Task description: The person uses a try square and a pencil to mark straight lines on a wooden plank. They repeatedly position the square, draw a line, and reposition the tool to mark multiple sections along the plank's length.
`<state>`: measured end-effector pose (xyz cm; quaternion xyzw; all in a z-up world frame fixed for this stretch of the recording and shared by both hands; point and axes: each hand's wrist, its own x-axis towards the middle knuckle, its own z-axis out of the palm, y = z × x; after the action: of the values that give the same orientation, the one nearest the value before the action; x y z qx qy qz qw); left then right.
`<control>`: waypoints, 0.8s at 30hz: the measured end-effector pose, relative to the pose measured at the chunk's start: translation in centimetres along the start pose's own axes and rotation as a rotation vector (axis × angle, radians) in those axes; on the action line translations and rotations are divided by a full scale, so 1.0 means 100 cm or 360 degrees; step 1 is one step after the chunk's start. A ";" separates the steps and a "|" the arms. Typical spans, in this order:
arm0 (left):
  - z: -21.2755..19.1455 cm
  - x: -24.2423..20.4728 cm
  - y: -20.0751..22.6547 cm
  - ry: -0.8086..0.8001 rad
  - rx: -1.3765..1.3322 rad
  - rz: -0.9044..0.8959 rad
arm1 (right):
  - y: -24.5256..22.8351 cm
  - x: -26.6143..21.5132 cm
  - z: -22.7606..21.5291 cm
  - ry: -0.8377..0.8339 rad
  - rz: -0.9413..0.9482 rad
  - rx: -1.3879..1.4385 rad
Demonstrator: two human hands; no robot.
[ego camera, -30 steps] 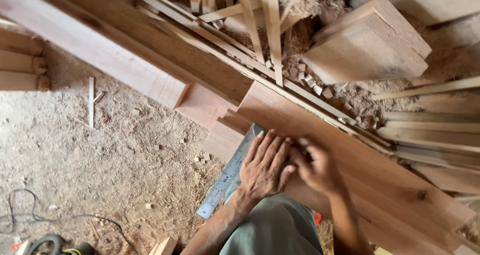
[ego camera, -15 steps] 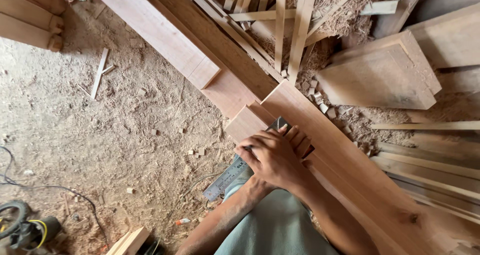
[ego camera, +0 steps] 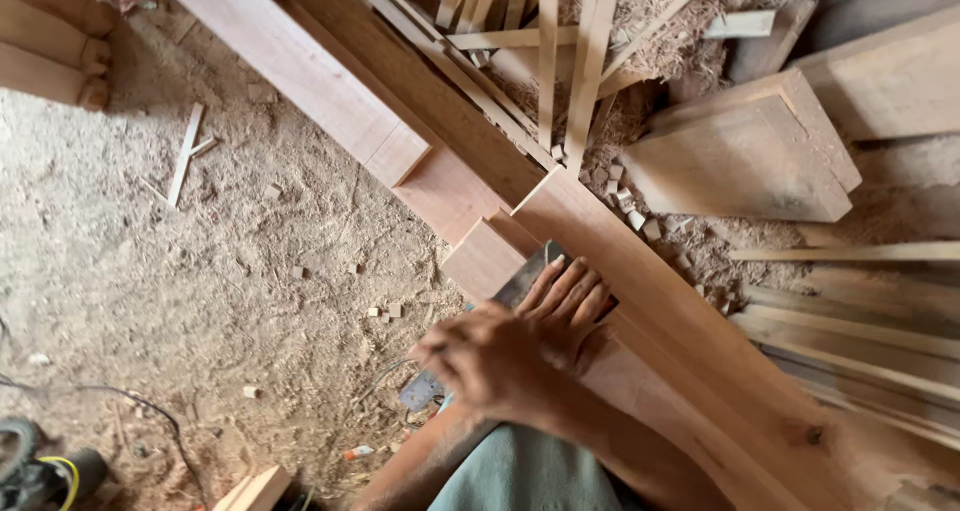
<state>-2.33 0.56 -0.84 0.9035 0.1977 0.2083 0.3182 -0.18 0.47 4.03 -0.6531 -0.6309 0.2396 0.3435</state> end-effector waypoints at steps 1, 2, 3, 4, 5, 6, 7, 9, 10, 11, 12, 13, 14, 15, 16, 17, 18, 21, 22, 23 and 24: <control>0.001 -0.007 -0.006 -0.0018 -0.0008 0.0019 | 0.008 -0.004 -0.005 0.0126 0.0038 0.0101; 0.002 -0.009 -0.010 -0.0025 -0.0013 0.0017 | 0.019 -0.010 -0.015 0.0231 0.0181 0.0075; 0.000 -0.011 -0.014 -0.0038 -0.0022 0.0025 | 0.036 -0.020 -0.033 0.0336 0.0324 0.0050; 0.000 -0.008 -0.012 -0.0051 -0.0051 0.0050 | 0.055 -0.033 -0.056 0.0442 0.0474 0.0021; -0.002 -0.003 -0.010 -0.0066 -0.0086 0.0072 | 0.072 -0.046 -0.078 0.0548 0.0623 -0.0007; -0.007 0.002 -0.007 -0.0087 -0.0122 0.0092 | 0.086 -0.059 -0.096 0.0650 0.0775 -0.0032; -0.012 0.007 -0.004 -0.0105 -0.0155 0.0104 | 0.096 -0.070 -0.108 0.0752 0.0928 -0.0057; -0.021 0.014 0.000 -0.0120 -0.0210 0.0111 | 0.103 -0.087 -0.119 0.0565 0.1167 -0.0114; -0.024 0.017 -0.001 -0.0114 -0.0232 0.0107 | 0.104 -0.092 -0.120 0.0470 0.1282 -0.0140; -0.025 0.018 -0.003 -0.0122 -0.0242 0.0109 | 0.102 -0.095 -0.118 0.0426 0.1293 0.0003; -0.024 0.016 -0.004 -0.0134 -0.0253 0.0108 | 0.096 -0.097 -0.111 0.0379 0.1305 0.0149; -0.021 0.013 -0.006 -0.0146 -0.0264 0.0106 | 0.090 -0.097 -0.103 0.0333 0.1314 0.0296; -0.018 0.011 -0.008 -0.0144 -0.0304 0.0117 | 0.085 -0.095 -0.093 0.0374 0.1363 0.0466; -0.016 0.009 -0.009 -0.0143 -0.0344 0.0127 | 0.080 -0.091 -0.083 0.0416 0.1408 0.0637; -0.016 0.005 -0.010 -0.0146 -0.0381 0.0130 | 0.076 -0.090 -0.077 0.0453 0.1452 0.0815; -0.016 0.002 -0.009 -0.0084 -0.0416 0.0163 | 0.076 -0.090 -0.074 0.0465 0.1307 0.0683; -0.017 0.000 -0.008 -0.0020 -0.0451 0.0204 | 0.077 -0.090 -0.072 0.0479 0.1158 0.0549; -0.021 0.000 -0.002 0.0039 -0.0569 0.0380 | 0.083 -0.093 -0.073 0.0471 0.1369 0.0818; -0.026 -0.004 0.003 0.0027 -0.0608 0.0427 | 0.082 -0.099 -0.072 0.0440 0.1552 0.1039; -0.028 -0.007 0.006 -0.0047 -0.0630 0.0510 | 0.080 -0.104 -0.071 0.0572 0.1534 0.1069; -0.026 -0.008 0.008 -0.0113 -0.0654 0.0608 | 0.081 -0.109 -0.072 0.0713 0.1505 0.1085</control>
<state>-4.13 0.89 1.35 0.8476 -0.0337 0.2685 0.4565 9.62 -11.15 1.29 -0.7498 -0.0743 0.4107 0.5134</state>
